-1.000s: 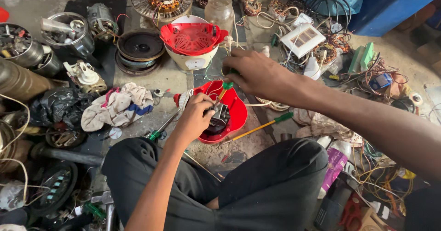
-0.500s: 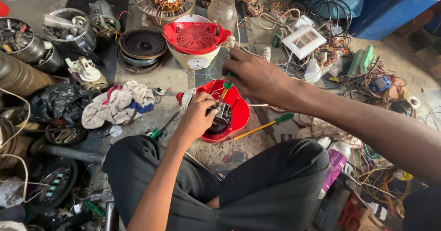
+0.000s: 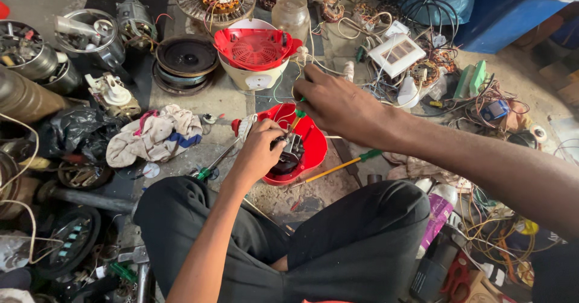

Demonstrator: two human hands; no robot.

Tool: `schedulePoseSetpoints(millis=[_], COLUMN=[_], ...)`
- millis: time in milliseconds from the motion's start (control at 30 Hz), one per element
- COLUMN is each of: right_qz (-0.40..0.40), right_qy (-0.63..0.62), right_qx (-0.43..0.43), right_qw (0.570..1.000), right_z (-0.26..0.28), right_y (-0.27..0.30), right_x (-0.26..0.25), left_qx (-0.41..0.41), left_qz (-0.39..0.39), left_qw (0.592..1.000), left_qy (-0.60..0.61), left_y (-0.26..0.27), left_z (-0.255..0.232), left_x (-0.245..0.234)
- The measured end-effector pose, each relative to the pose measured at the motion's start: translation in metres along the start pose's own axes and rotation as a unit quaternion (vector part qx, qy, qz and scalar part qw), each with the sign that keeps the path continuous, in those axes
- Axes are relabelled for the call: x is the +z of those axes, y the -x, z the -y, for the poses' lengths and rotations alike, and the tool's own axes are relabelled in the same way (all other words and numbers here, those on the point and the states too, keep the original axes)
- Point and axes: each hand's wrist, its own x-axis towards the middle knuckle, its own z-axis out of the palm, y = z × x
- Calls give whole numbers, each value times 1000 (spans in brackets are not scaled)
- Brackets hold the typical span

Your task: The person repairs an electrical appliance by disassembling components, manipulating wires, and using a screwdriver to reassemble the red plastic housing while seated on the floor amidst various motor and fan parts.

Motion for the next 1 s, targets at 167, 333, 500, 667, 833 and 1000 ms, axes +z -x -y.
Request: schedulePoseSetpoints(millis=[167,333,500,667,833,1000], right_qz=[-11,-12,76,50,109,71], right_qy=[-14,5,44,-81,25,17], right_qx=[-10,-16,30,-156,35,-18], right_qw=[1000,1000,996,983,993,997], right_z=[-2,0,3,-10,0,-14], right_y=[-2,-3,-10,-21,-27,-21], right_x=[2,1,-1,-10,-9,-8], left_qx=[5,1,3,93,46,-21], left_qz=[3,0,-2,-48,-63,-11], left_qw=[1000,1000,1000,992,997,998], left_qy=[-12,-5,23,73,28,52], left_y=[0,-1,-2,-8,-17,-11], left_z=[0,1,-3,-8,-18,-25], left_x=[0,0,-3,-15,-17,-16])
